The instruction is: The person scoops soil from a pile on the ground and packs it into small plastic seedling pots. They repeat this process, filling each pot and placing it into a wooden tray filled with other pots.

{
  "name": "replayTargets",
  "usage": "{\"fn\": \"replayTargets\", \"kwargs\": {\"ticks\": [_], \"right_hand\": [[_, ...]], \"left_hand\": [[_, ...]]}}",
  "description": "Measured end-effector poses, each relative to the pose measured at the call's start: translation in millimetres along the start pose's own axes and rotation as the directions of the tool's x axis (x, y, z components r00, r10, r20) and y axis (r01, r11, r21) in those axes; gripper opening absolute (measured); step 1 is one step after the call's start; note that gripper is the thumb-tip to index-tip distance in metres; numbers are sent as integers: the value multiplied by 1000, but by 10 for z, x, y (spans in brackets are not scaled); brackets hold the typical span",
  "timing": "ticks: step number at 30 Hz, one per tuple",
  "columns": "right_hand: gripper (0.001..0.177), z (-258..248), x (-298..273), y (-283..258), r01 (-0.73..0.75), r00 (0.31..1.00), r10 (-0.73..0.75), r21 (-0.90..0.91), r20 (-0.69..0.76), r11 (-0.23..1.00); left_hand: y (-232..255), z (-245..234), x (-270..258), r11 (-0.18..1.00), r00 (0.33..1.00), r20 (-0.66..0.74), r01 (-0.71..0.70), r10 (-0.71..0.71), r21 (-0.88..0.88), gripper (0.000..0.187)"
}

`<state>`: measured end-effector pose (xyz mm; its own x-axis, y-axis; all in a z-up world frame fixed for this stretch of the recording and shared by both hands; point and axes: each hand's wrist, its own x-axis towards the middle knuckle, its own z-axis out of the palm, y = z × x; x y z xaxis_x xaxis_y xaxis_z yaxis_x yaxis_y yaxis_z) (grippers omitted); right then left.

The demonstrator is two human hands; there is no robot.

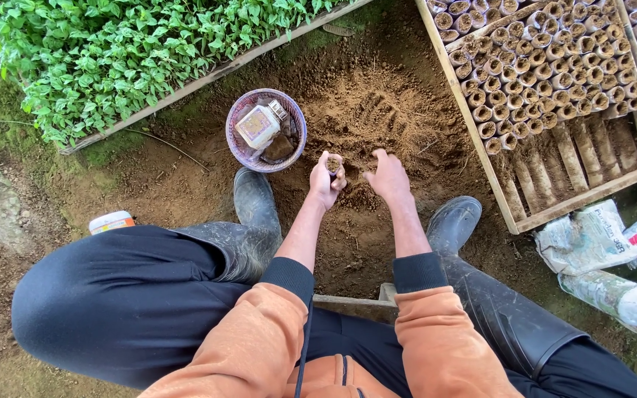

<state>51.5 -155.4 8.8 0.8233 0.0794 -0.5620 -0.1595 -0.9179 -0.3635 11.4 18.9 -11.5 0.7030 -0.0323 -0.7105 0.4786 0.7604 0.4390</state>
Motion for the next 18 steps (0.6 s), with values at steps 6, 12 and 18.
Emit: {"fn": "replayTargets", "kwargs": {"ticks": [6, 12, 18], "right_hand": [[69, 435, -183, -77, -131, 987, 136, -65, 83, 989], [38, 457, -395, -355, 58, 985, -90, -216, -144, 975], [15, 573, -104, -52, 159, 940, -157, -20, -304, 987]], "left_hand": [[74, 1, -43, 999, 1000, -9, -28, 28, -42, 41], [56, -41, 15, 996, 998, -50, -39, 36, -75, 41], [55, -37, 46, 996, 997, -69, -44, 39, -79, 40]]}}
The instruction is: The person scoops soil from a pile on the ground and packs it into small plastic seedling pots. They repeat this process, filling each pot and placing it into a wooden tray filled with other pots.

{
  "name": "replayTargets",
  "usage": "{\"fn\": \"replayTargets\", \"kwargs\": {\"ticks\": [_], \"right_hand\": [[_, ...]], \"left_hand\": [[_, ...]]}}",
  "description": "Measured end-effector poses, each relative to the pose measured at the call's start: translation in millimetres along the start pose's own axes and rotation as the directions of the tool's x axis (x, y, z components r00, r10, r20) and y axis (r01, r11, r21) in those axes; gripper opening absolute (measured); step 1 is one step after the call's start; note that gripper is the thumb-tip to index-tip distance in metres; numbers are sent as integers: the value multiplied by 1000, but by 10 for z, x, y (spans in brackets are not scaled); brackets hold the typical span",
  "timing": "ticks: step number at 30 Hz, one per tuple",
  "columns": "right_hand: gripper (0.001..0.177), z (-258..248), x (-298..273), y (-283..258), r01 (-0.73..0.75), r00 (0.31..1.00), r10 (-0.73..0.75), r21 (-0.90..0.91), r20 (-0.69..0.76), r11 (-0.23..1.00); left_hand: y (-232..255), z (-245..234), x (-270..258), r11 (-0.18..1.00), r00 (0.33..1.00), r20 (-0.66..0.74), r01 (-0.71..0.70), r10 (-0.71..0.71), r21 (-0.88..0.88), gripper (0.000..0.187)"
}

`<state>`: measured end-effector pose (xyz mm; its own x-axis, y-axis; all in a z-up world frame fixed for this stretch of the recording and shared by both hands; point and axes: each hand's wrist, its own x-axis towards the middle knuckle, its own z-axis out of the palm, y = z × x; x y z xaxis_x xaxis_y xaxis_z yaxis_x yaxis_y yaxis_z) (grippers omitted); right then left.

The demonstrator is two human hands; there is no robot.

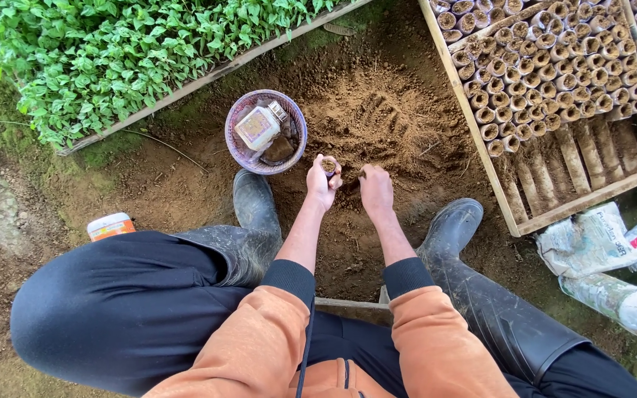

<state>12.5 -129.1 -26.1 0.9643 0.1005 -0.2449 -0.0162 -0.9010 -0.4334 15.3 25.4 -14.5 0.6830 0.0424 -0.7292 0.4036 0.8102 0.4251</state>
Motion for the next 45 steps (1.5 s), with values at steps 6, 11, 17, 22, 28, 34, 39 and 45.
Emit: {"fn": "replayTargets", "kwargs": {"ticks": [6, 11, 17, 22, 28, 34, 39, 45], "right_hand": [[13, -612, 50, -187, 73, 990, -32, 317, -134, 946], [17, -862, 57, -480, 197, 971, -122, 395, -207, 897], [22, -971, -54, -627, 317, 946, -263, 374, -188, 872], [24, -997, -34, -595, 354, 934, -306, 370, -184, 859], [39, -1381, -57, -697, 312, 948, -301, 496, -105, 810], [40, -1311, -17, -528, 407, 911, -362, 296, -196, 864], [38, -1100, -97, -494, 490, 843, -491, -63, -221, 870], [41, -947, -67, -351, 542, 784, -549, -114, -291, 833]], "left_hand": [[-250, -71, 219, 996, 998, -56, -6, 11, 88, 40], [-283, 91, 131, 995, 999, -33, 22, -19, 97, 41], [-386, 170, 205, 998, 995, -94, 46, -42, 46, 31], [-376, 217, 159, 998, 994, -94, 63, -62, 8, 31], [-372, 261, 156, 994, 994, -36, 107, -107, -7, 32], [-315, 307, 114, 991, 989, 72, 132, -130, -15, 33], [-429, 189, 334, 988, 987, 62, 147, -150, 54, 33], [-385, 184, 283, 988, 986, 70, 152, -151, -10, 33]]}}
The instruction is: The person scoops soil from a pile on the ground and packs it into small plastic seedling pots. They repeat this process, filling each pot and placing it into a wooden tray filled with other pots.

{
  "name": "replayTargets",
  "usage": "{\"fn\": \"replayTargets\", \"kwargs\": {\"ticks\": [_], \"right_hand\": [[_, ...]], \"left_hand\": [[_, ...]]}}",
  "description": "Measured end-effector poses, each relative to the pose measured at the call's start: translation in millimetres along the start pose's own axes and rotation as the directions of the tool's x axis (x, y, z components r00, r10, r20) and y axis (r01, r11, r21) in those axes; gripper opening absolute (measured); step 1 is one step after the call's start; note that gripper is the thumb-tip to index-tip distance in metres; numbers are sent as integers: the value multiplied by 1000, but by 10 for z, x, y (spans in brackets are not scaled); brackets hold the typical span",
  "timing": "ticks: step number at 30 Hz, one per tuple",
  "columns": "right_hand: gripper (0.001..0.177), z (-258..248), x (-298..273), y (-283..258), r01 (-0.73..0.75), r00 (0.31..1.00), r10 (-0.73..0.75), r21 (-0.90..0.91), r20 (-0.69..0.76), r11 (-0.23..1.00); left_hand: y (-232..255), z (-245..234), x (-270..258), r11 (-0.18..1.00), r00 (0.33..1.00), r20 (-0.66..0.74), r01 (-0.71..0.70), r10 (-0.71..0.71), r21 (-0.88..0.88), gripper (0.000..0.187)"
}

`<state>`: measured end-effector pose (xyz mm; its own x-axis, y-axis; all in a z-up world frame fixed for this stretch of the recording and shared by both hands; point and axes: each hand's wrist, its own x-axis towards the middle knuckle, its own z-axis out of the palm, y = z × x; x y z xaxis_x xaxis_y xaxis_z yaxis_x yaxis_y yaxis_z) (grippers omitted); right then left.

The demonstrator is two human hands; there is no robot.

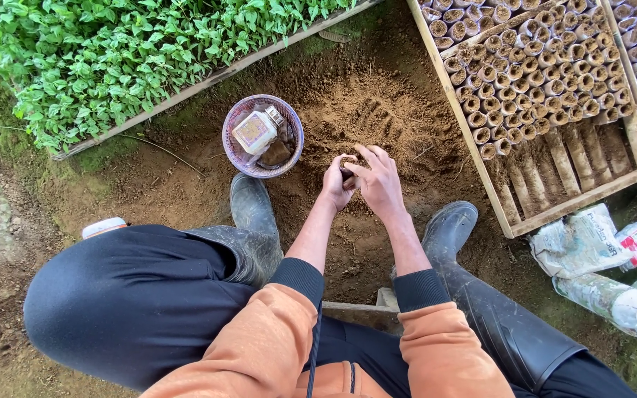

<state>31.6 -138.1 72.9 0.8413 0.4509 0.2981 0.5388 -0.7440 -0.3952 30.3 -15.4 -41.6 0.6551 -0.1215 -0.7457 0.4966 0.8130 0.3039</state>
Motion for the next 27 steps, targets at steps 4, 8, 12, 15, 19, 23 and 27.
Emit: {"fn": "replayTargets", "kwargs": {"ticks": [4, 8, 12, 15, 19, 23, 27], "right_hand": [[43, 82, -35, 17, -9, 1000, 8, -9, -13, 1000], [41, 180, -54, 0, 3, 999, -1, -41, 44, 999], [38, 323, -102, 34, 25, 999, -24, -38, 34, 999], [40, 257, -61, -32, 25, 1000, -26, -84, -3, 996], [34, 249, -30, -68, 55, 998, -58, -67, -39, 996], [25, 99, 64, -180, 18, 998, -18, -4, -64, 1000], [23, -18, 150, -145, -63, 998, 65, 91, -24, 994]], "left_hand": [[9, -54, -13, 1000, 1000, -1, 12, -12, -14, 31], [81, -30, -103, 1000, 1000, -2, 8, -8, -10, 25], [152, -14, -171, 999, 999, -32, -32, 31, -24, 21], [151, -63, -132, 998, 999, -20, -48, 47, -31, 23], [193, 18, -189, 998, 998, -5, -61, 61, -27, 20], [194, -10, -158, 998, 998, 3, -63, 63, -15, 23], [290, 97, -291, 999, 998, 21, -51, 51, -20, 29]]}}
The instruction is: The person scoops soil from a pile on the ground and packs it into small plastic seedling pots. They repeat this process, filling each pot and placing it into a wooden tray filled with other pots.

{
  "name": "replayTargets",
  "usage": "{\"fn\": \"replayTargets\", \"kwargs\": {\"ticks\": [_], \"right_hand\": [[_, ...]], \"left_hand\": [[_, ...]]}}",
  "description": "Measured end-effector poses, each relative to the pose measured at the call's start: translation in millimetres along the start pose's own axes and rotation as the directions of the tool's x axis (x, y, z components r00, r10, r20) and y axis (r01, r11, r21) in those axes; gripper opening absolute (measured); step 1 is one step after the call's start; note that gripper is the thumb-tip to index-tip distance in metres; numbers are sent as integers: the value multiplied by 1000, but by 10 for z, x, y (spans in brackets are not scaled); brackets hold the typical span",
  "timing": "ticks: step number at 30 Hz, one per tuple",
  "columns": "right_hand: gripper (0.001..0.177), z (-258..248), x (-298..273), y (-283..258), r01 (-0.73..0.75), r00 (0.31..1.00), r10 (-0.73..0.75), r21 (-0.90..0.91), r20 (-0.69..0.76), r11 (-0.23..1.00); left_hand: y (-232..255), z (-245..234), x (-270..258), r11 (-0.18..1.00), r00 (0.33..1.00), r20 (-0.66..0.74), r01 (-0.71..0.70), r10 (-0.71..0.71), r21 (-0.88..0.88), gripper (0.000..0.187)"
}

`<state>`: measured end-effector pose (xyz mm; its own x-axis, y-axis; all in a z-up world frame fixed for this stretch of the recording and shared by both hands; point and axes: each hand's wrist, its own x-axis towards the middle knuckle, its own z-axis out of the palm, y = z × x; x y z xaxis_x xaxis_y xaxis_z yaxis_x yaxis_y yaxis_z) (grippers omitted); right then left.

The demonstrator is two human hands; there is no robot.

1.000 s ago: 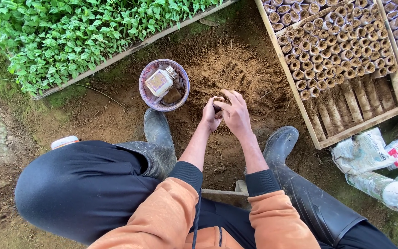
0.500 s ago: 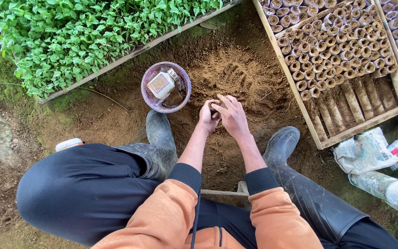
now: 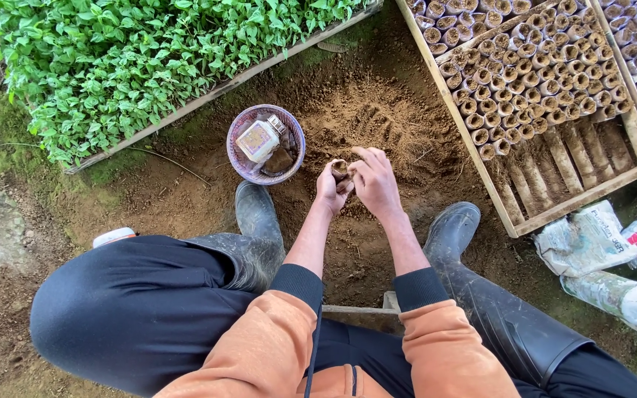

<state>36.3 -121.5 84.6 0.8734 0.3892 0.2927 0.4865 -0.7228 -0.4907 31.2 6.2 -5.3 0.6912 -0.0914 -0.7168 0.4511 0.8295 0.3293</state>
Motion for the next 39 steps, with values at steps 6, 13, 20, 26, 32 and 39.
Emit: {"fn": "replayTargets", "kwargs": {"ticks": [6, 13, 20, 26, 32, 39], "right_hand": [[24, -159, 128, -64, -91, 992, 99, 94, -81, 991], [30, 179, -56, 18, -355, 935, 352, 183, 53, 917], [3, 298, -123, 219, -340, 940, 324, 228, 106, 912], [32, -4, 49, 46, -231, 968, 200, 235, 150, 944], [36, -88, 21, -38, -19, 983, 20, -10, 181, 1000], [40, 142, -45, 66, 79, 992, -64, -142, 106, 987]], "left_hand": [[134, 245, -287, 999, 1000, 25, -16, 15, 49, 30], [32, 127, -112, 992, 998, 5, -68, 68, 109, 26], [-26, 29, -34, 995, 995, 87, -50, 43, 90, 20], [4, -19, -55, 995, 997, 75, -21, 13, 100, 21], [69, 64, -102, 997, 998, 59, -8, 4, 71, 19], [6, -15, 13, 997, 1000, 16, -3, 2, 82, 19]]}}
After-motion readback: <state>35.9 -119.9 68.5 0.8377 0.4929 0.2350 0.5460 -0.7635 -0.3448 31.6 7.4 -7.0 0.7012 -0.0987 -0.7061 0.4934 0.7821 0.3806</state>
